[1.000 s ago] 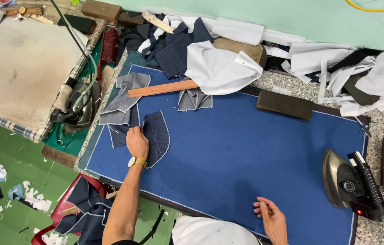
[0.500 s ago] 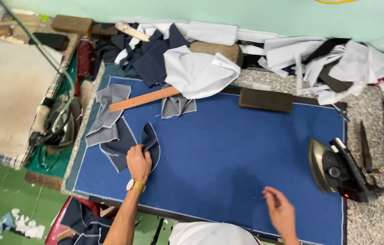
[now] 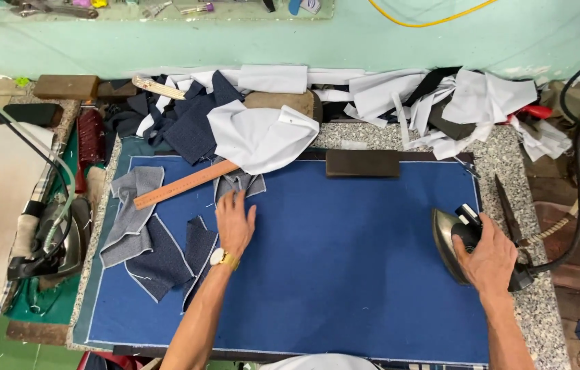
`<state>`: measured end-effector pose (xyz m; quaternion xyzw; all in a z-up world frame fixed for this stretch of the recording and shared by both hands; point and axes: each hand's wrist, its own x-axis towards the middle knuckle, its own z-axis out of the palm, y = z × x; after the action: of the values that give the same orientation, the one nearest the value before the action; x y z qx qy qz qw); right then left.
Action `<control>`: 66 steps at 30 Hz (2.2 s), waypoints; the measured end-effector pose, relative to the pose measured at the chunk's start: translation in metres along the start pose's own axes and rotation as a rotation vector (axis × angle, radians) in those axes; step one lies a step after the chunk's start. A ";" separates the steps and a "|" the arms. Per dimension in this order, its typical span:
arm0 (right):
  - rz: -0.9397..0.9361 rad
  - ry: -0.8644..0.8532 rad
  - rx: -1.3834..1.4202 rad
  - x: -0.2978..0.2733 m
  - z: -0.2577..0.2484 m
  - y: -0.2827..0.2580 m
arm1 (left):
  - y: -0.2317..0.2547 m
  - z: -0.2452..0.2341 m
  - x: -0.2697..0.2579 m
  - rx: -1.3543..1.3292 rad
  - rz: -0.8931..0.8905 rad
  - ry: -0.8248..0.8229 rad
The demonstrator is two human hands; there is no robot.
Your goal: The person irons several small dark fabric pieces on a blue work surface using a steam iron and a pressing block. They then unfold and smooth a large white cloth on the same surface and place a dark fabric piece on top of it.
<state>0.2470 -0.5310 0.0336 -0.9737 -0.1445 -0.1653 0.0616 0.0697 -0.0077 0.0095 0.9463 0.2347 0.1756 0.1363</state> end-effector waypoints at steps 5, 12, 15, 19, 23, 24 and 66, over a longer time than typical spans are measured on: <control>-0.026 0.014 -0.234 0.002 0.004 0.002 | 0.001 0.040 0.023 0.018 0.029 -0.030; -0.037 0.041 -0.461 0.028 0.021 0.015 | -0.012 0.068 0.027 0.355 0.149 0.131; -0.041 0.156 -0.440 0.040 0.024 0.016 | -0.019 0.045 0.029 0.333 -0.087 -0.227; 0.132 -0.224 -0.153 0.063 0.010 0.014 | -0.061 0.014 0.024 0.348 -0.154 -0.263; 0.095 -0.206 -0.170 0.063 0.010 0.016 | -0.128 0.006 0.011 0.585 -0.284 -0.246; 0.104 -0.203 -0.153 0.063 0.008 0.014 | -0.145 0.005 0.011 0.646 -0.351 -0.218; -0.145 0.457 0.123 0.057 0.054 -0.023 | 0.073 -0.112 0.139 -0.429 0.173 -0.174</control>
<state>0.3080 -0.4849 0.0036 -0.8924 -0.2062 -0.3761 0.1399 0.1696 0.0185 0.1726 0.9238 0.0975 0.1504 0.3384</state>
